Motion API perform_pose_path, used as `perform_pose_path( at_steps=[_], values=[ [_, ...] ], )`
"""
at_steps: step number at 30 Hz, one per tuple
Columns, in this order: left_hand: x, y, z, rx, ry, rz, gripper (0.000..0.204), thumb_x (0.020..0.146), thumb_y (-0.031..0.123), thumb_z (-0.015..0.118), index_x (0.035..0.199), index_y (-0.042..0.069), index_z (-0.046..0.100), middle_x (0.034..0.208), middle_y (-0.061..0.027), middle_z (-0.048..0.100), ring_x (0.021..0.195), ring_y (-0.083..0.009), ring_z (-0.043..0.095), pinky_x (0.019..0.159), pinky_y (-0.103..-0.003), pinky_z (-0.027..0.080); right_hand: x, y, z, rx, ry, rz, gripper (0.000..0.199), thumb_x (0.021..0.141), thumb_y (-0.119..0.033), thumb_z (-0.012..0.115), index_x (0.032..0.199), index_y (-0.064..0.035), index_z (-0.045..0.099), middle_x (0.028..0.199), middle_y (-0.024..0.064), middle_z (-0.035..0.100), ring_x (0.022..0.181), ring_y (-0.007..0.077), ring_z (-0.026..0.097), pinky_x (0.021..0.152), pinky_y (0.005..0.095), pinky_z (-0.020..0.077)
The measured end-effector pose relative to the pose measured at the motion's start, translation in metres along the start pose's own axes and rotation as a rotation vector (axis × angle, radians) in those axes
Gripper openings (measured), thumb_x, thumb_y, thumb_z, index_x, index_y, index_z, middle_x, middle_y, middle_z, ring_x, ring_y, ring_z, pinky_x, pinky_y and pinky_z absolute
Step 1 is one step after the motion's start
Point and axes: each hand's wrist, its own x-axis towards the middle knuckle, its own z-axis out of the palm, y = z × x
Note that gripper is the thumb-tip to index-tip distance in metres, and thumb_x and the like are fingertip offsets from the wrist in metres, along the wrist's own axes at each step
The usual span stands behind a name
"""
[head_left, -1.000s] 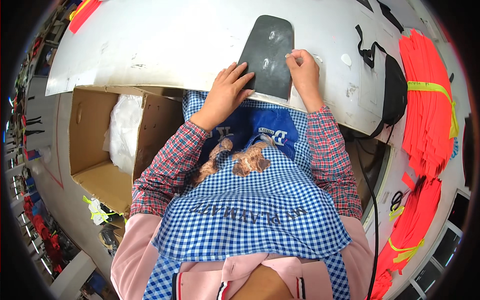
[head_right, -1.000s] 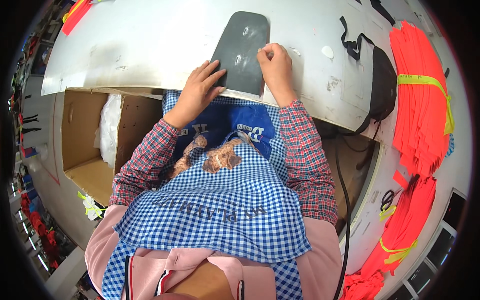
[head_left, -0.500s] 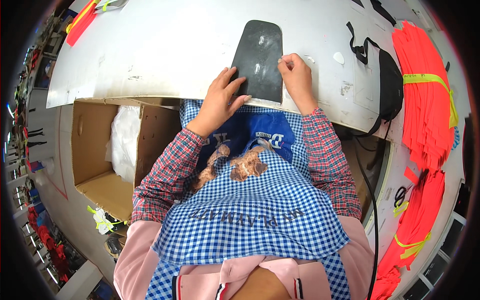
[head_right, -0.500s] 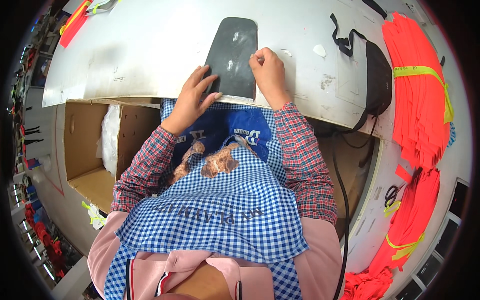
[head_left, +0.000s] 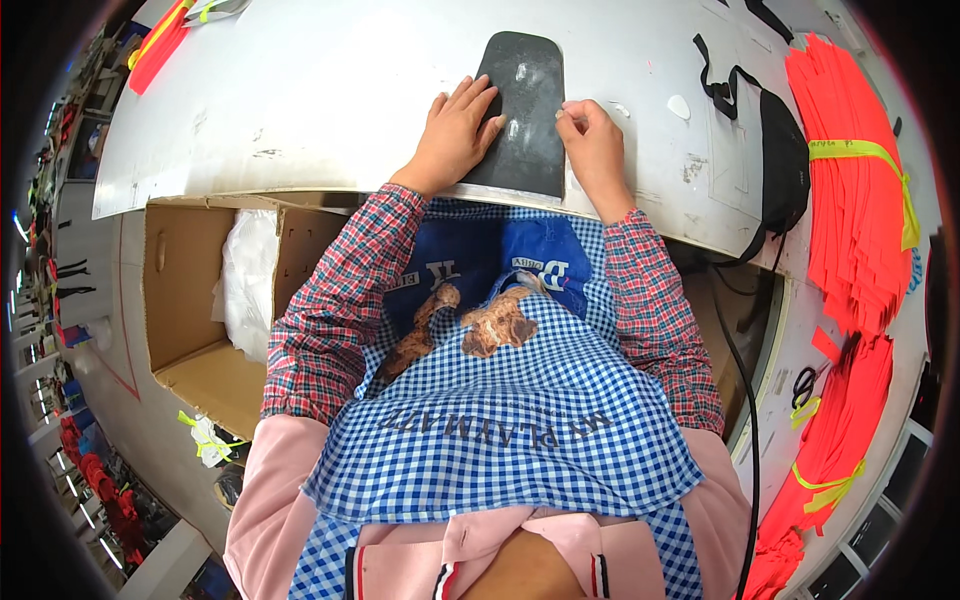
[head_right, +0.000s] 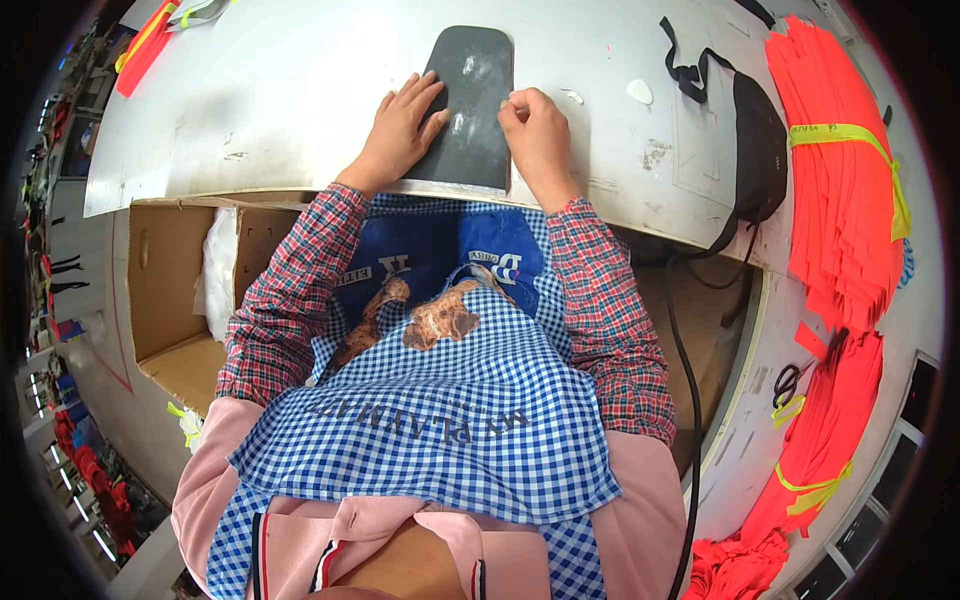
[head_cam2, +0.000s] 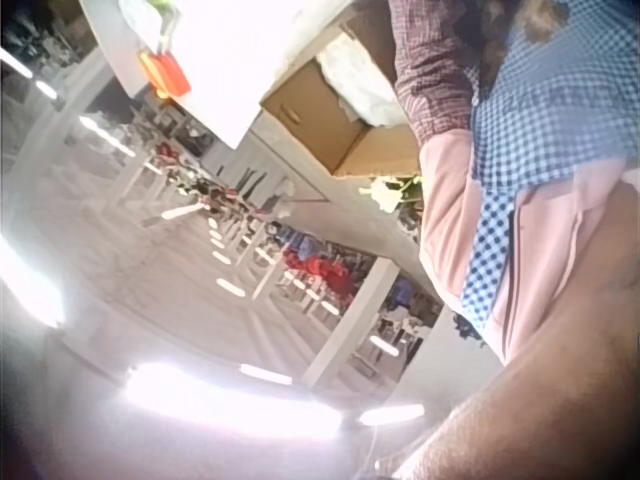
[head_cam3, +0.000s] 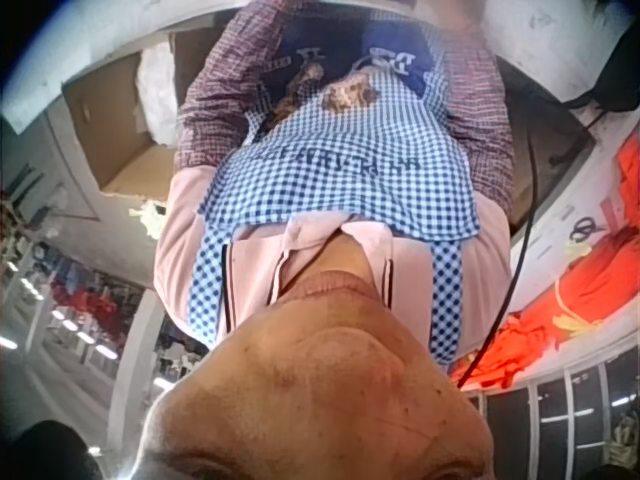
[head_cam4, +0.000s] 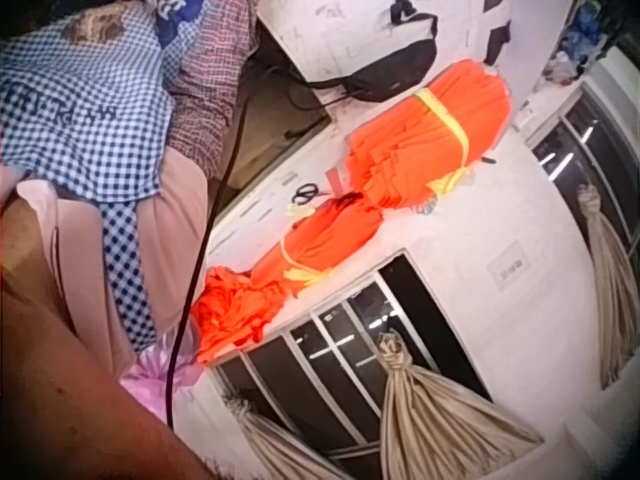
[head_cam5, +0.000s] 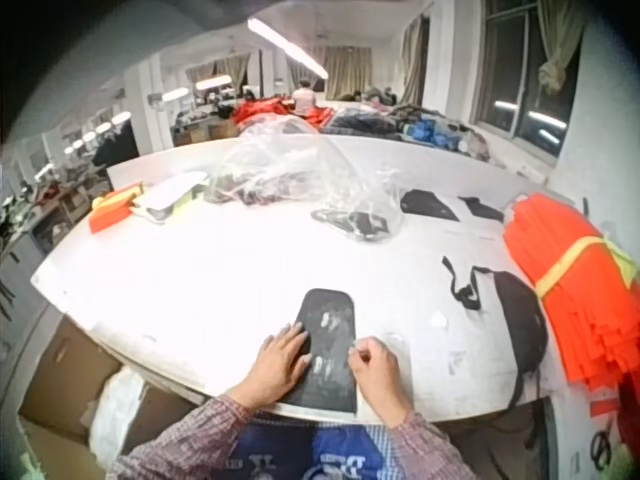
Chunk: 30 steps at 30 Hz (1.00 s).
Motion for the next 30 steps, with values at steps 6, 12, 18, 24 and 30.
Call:
perform_pose_path(
  at_steps=[6,12,18,24,30],
  values=[
    [-0.002,0.000,0.002,0.058,-0.013,0.000,0.046,0.100,0.032,0.053,0.136,0.003,0.051,0.149,-0.0142,0.044,0.142,-0.0317,0.035,0.114,-0.052,0.027,-0.001,0.000,0.000,0.009,0.001,-0.002,0.018,0.089,-0.019,0.065,0.094,-0.0019,0.066,0.086,0.0118,0.070,0.075,0.0247,0.068,0.071,0.0365,0.0533],
    [-0.002,0.002,0.001,0.080,-0.015,0.003,0.046,0.100,0.031,0.052,0.136,0.003,0.051,0.148,-0.0144,0.045,0.141,-0.0314,0.036,0.114,-0.052,0.028,-0.003,-0.006,-0.002,0.035,0.017,-0.001,0.018,0.089,-0.020,0.065,0.092,-0.0018,0.066,0.084,0.0114,0.070,0.073,0.0235,0.068,0.069,0.0356,0.0531],
    [-0.003,0.006,0.002,0.092,0.011,-0.017,0.043,0.099,0.028,0.051,0.135,0.004,0.052,0.147,-0.0137,0.046,0.140,-0.0297,0.039,0.114,-0.053,0.027,-0.003,-0.024,-0.002,0.082,-0.070,0.040,0.018,0.087,-0.020,0.066,0.087,-0.0021,0.067,0.077,0.0114,0.070,0.070,0.0233,0.068,0.067,0.0342,0.0532],
    [-0.005,0.010,0.003,0.182,0.015,-0.028,0.042,0.099,0.022,0.050,0.139,0.008,0.050,0.149,-0.0109,0.044,0.141,-0.0274,0.037,0.114,-0.059,0.020,0.001,-0.039,0.012,-0.062,-0.297,-0.008,0.018,0.084,-0.021,0.066,0.085,-0.0037,0.069,0.079,0.0138,0.071,0.075,0.0300,0.070,0.070,0.0378,0.0543],
    [-0.005,0.010,0.006,0.186,0.093,0.007,0.039,0.097,0.022,0.051,0.132,0.004,0.056,0.144,-0.0130,0.050,0.136,-0.0288,0.045,0.112,-0.064,0.022,0.006,-0.042,0.022,-0.244,-0.270,-0.024,0.018,0.082,-0.024,0.066,0.082,-0.0059,0.069,0.079,0.0132,0.071,0.078,0.0320,0.069,0.073,0.0411,0.0547]
  ],
)
